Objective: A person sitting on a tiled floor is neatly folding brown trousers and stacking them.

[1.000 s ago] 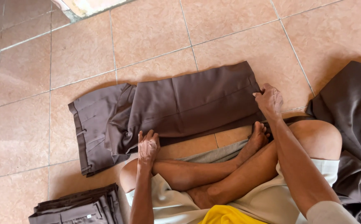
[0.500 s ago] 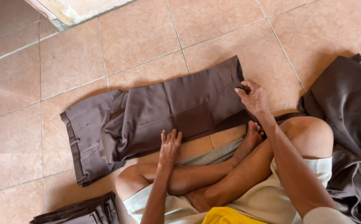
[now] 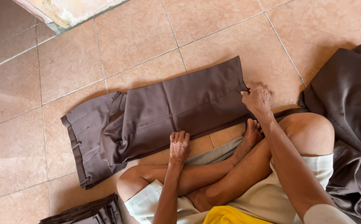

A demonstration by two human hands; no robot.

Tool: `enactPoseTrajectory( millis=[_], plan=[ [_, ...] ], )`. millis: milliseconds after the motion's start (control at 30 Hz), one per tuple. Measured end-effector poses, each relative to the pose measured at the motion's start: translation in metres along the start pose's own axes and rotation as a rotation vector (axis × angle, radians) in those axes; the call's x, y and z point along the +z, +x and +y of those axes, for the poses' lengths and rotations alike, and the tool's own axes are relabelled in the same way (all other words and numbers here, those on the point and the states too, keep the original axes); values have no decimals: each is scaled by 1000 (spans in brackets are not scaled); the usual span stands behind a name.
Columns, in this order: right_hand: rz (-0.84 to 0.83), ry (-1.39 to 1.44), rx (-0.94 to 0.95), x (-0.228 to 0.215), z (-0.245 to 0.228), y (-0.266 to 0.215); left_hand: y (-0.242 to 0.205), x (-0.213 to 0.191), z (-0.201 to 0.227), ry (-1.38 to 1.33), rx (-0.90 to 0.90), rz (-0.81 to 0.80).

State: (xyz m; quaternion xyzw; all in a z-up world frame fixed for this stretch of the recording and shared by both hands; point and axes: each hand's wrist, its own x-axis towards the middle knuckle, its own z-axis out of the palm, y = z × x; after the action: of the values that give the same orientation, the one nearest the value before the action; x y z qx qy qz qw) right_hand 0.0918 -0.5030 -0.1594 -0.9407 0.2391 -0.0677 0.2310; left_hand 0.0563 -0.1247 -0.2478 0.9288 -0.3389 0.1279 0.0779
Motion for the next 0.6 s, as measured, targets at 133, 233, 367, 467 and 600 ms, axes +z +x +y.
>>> enactPoseTrajectory(
  millis=[133, 233, 367, 467, 600],
  plan=[
    [-135, 402, 131, -5, 2, 15, 21, -56, 14, -8, -108, 206],
    [-185, 407, 119, 13, 23, 24, 23, -82, 17, -56, -216, 298],
    [-291, 70, 188, 30, 53, 9, 1, -56, 15, -118, -203, 133],
    [-431, 93, 295, 19, 41, 16, -3, -28, 12, -125, -183, 1],
    [-494, 131, 308, 26, 40, 22, 0, -32, 14, -116, -216, -48]
  ],
)
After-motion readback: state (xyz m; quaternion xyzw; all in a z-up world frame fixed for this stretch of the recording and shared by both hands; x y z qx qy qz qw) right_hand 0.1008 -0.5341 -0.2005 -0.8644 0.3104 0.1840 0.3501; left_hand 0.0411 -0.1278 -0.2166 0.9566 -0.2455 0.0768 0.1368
